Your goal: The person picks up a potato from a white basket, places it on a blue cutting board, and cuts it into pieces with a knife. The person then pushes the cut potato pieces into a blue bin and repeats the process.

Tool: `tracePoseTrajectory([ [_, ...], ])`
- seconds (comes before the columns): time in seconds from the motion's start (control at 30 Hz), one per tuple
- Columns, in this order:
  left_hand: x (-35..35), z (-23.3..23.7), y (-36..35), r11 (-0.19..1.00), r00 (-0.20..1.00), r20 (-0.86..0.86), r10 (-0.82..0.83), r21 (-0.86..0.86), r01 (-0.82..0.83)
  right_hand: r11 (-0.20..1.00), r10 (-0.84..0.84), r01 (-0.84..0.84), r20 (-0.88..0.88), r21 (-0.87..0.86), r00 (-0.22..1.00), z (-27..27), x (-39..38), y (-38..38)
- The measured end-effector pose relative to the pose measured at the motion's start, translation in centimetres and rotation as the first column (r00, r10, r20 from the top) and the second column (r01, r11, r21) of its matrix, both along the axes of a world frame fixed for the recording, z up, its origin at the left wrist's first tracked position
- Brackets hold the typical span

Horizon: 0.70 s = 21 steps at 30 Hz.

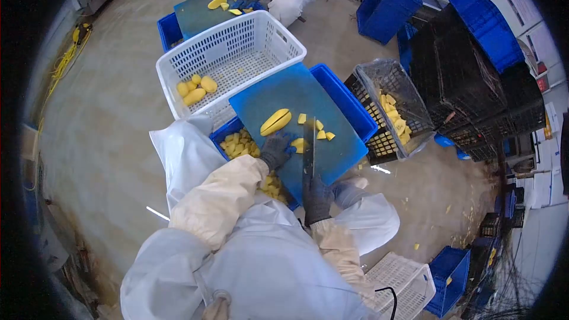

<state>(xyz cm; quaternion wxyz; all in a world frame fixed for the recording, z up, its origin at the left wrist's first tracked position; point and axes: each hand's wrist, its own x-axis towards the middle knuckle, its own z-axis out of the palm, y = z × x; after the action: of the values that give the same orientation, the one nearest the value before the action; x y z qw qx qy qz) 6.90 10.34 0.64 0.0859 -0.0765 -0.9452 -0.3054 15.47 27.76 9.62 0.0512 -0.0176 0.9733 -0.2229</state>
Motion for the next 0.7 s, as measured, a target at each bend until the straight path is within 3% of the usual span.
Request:
tracePoseTrajectory([
  [0.07, -0.2, 0.4, 0.2, 1.0, 1.0, -0.025, 0.006, 0.005, -0.006, 0.995, 0.087, -0.101, -0.499, -0.001, 0.862, 0.3, 0.3, -0.1],
  [0.1, -0.1, 0.6, 0.2, 1.0, 0.999, -0.032, 0.002, 0.031, -0.001, 0.995, 0.084, -0.098, -0.502, -0.001, 0.861, -0.7, 0.2, 0.1],
  [0.17, -0.2, 0.5, 0.1, 0.998, 0.999, -0.04, 0.006, 0.059, -0.003, 0.994, 0.093, -0.074, -0.28, 0.079, 0.955, -2.0, -0.1, 0.0],
  [0.2, -0.2, 0.4, 0.1, 0.998, 0.999, -0.033, 0.007, 0.055, -0.006, 0.994, 0.099, -0.079, -0.279, 0.08, 0.955, -2.6, 0.0, 0.2],
  [0.27, -0.1, 0.2, 0.0, 0.999, 1.0, -0.021, 0.011, 0.051, -0.01, 0.992, 0.038, -0.048, 0.082, 0.119, 0.996, 0.2, 0.0, -0.5],
  [0.3, 0.0, 0.2, 0.0, 1.0, 1.0, -0.024, 0.007, 0.028, -0.006, 0.992, 0.039, -0.049, 0.087, 0.12, 0.995, 0.1, 0.0, -0.4],
  [0.37, 0.1, 0.9, 0.0, 1.0, 1.0, -0.019, 0.002, 0.005, -0.002, 0.994, 0.1, -0.094, -0.157, 0.05, 0.983, -0.7, 0.0, -0.2],
  [0.43, 0.4, 1.5, -0.1, 0.999, 0.994, -0.105, 0.008, 0.046, -0.003, 0.991, 0.127, -0.122, -0.11, 0.052, 0.986, -2.6, -0.6, 0.2],
  [0.53, 0.0, 1.4, 0.1, 1.0, 0.999, 0.041, -0.01, 0.02, 0.009, 0.99, 0.136, -0.132, -0.085, 0.056, 0.987, -5.6, -1.2, -0.1],
  [0.6, -0.2, 1.4, 0.1, 1.0, 1.0, 0.027, 0.012, -0.008, -0.012, 0.991, 0.129, -0.123, -0.122, 0.061, 0.984, -6.2, -2.1, -0.3],
  [0.67, 0.2, 1.2, 0.2, 0.999, 0.999, 0.012, 0.033, -0.032, -0.033, 0.973, 0.23, -0.198, -0.483, 0.117, 0.845, -5.0, -2.0, -0.1],
  [0.7, 0.1, 1.2, 0.2, 0.999, 0.998, 0.065, 0.011, -0.032, -0.009, 0.972, 0.235, -0.202, -0.498, 0.121, 0.835, -4.1, -1.8, 0.2],
])
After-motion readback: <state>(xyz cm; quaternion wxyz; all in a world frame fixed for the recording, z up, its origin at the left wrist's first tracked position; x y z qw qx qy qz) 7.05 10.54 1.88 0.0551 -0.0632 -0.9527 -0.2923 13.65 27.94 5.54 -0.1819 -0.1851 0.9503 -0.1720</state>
